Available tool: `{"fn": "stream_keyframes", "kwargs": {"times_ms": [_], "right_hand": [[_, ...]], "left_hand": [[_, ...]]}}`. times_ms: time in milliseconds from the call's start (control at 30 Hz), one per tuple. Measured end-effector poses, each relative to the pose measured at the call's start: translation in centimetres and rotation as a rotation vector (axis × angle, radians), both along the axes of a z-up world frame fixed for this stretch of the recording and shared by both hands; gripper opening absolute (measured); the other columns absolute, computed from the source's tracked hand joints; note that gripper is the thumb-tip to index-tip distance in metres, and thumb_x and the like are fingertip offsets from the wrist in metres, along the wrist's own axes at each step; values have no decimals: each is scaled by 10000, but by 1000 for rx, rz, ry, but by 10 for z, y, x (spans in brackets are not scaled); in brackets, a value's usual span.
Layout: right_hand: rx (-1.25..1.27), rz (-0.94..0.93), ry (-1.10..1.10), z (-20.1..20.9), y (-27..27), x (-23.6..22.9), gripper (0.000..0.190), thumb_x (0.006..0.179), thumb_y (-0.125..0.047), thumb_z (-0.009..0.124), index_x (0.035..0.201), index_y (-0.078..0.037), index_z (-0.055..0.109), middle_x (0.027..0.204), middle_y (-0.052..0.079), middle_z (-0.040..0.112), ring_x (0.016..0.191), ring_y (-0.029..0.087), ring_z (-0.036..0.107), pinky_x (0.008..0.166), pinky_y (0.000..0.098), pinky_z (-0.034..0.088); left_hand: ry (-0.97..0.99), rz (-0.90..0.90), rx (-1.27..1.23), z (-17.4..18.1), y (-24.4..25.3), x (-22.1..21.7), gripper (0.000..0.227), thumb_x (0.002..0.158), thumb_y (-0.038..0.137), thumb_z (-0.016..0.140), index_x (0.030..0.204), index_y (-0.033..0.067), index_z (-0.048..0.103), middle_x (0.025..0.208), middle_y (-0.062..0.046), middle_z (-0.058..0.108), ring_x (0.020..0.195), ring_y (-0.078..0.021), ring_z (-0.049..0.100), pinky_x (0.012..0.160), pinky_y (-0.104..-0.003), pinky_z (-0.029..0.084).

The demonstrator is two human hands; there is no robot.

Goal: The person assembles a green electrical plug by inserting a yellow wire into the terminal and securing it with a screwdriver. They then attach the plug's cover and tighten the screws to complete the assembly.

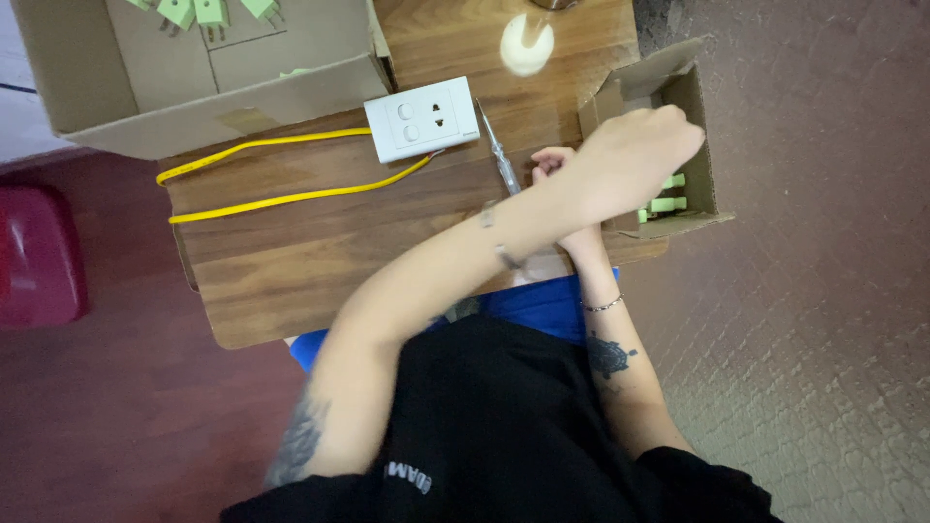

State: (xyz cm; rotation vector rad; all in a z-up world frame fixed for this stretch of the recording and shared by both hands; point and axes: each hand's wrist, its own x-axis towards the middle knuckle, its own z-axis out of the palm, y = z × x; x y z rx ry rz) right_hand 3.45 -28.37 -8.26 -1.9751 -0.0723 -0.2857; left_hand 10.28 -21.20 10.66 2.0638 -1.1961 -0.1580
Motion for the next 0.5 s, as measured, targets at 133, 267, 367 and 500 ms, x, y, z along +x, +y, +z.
{"fn": "stream_keyframes", "kwargs": {"times_ms": [133, 267, 367, 500], "right_hand": [[-32, 6, 14, -5, -2, -7, 286, 872, 52, 688, 1141, -46, 701, 971, 150, 656, 858, 279, 625, 816, 416, 491], [-75, 25, 26, 54, 24, -6, 239, 917, 44, 638, 1136, -48, 669, 975, 107, 628, 834, 222, 569, 798, 368, 457], [-112, 41, 11, 91, 42, -5, 149, 997, -1, 600, 1123, -69, 642, 943, 34, 593, 733, 133, 511, 690, 270, 433], [-219, 54, -28, 94, 55, -4, 131, 988, -19, 616, 1108, -64, 643, 942, 35, 567, 720, 161, 472, 721, 302, 417]], "left_hand": [[31, -94, -254, 28, 69, 2, 193, 905, -94, 533, 981, -110, 710, 935, -292, 686, 833, -474, 734, 766, -483, 631], [94, 91, -182, 15, 152, 13, 299, 940, -18, 512, 1201, 13, 654, 1074, -206, 660, 961, -404, 666, 855, -468, 546], [-63, 327, -75, 8, 218, 31, 318, 936, 10, 594, 1224, 114, 680, 1115, -79, 695, 903, -273, 678, 826, -393, 516], [-332, 569, 42, -5, 303, 63, 149, 1026, 42, 642, 1141, 75, 732, 1000, -86, 680, 532, -188, 576, 651, -364, 480]]}}
